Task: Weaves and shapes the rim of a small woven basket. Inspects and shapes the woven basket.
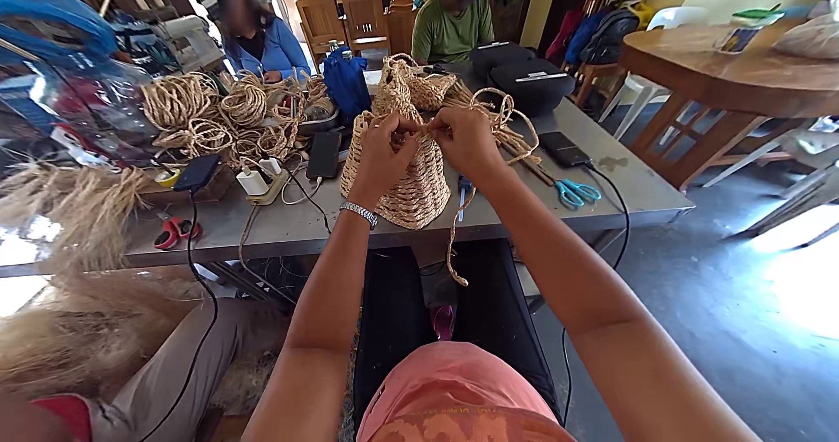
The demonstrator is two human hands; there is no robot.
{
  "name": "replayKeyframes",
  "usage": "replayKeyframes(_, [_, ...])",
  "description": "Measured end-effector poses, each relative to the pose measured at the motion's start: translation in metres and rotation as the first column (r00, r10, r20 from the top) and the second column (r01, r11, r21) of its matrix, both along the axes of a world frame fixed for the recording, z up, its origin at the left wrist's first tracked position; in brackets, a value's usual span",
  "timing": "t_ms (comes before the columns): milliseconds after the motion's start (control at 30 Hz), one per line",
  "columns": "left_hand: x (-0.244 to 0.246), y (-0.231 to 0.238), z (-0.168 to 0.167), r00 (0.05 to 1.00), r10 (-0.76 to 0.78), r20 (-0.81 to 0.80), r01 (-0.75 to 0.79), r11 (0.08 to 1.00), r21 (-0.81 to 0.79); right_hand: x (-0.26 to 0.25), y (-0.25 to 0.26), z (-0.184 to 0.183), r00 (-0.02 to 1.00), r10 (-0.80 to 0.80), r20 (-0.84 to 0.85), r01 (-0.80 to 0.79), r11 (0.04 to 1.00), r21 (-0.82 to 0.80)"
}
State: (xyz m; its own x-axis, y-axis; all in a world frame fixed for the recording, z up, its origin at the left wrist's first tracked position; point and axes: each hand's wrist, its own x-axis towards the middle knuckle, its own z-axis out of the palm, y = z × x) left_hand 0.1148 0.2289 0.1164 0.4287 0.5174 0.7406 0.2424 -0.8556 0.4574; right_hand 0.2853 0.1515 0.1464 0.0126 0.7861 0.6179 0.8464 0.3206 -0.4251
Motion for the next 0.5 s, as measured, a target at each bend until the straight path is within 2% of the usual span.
replayKeyframes(133, [-0.018,0.005,0.006,0.986,-0.168,0.009,0.168,0.983,-0.078,-0.003,-0.007,0.008,0.997,0.053,0.051,-0.051,0.997,-0.054])
replayKeyframes(300, [-0.043,0.018,0.005,0.924,-0.368,0.107,0.383,0.904,-0.193,-0.021,-0.020,0.006,0.990,0.107,0.090,-0.103,0.994,-0.042])
replayKeyframes(400, [-0.047,0.020,0.002,0.910,-0.386,0.151,0.410,0.893,-0.186,-0.028,-0.026,-0.006,0.991,0.115,0.067,-0.118,0.992,0.039])
replayKeyframes(500, [-0.044,0.014,0.001,0.947,-0.311,0.083,0.316,0.947,-0.057,-0.031,-0.029,-0.024,0.994,0.108,0.033,-0.113,0.978,0.173])
